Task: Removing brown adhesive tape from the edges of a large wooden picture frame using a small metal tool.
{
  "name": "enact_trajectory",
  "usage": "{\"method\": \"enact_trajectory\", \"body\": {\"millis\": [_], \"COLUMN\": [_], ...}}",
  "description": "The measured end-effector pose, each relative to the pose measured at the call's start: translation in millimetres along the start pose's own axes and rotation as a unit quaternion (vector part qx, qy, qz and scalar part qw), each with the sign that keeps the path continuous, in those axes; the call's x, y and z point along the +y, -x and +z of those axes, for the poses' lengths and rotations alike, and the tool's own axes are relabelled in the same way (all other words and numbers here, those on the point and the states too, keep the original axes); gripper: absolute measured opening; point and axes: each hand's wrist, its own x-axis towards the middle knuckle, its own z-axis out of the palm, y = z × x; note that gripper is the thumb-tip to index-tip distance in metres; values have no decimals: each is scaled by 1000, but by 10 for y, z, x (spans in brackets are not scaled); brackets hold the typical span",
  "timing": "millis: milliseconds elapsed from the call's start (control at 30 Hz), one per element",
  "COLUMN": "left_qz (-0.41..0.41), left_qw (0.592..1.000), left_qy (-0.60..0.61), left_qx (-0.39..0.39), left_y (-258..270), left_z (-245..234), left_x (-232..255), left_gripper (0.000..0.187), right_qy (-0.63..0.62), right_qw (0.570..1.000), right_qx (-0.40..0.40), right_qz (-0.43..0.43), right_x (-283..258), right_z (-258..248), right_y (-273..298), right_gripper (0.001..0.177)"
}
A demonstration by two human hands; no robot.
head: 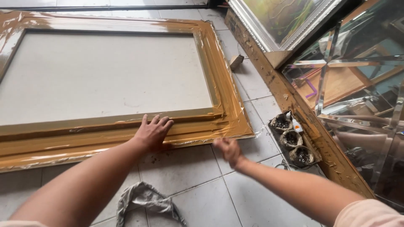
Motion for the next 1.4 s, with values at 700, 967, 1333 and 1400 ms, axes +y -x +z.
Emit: {"method": "enact_trajectory", "body": {"millis": [700,967,1333,1400], "left_qz": [-96,-82,-31,-15], "left_qw": [980,988,993,994], "left_qy": [50,17,-54,-38], "left_qx": [-170,-127,-101,-97], "left_y": [1570,1278,881,902], "left_z": [-283,-260,-162,-221], "left_x": [107,215,382,454], "left_gripper": [81,75,75,74], "right_qy": [429,480,486,483], "right_qw": [850,818,823,828], "right_qx": [-187,-215,-194,-193], "right_qz": [-243,-234,-220,-209], "right_x": [-482,-239,-188,-185], "right_z": [-658,-897,-1091,-1148], "right_y": [-742,-824,-901,-874], "right_gripper": [30,25,29,25]}}
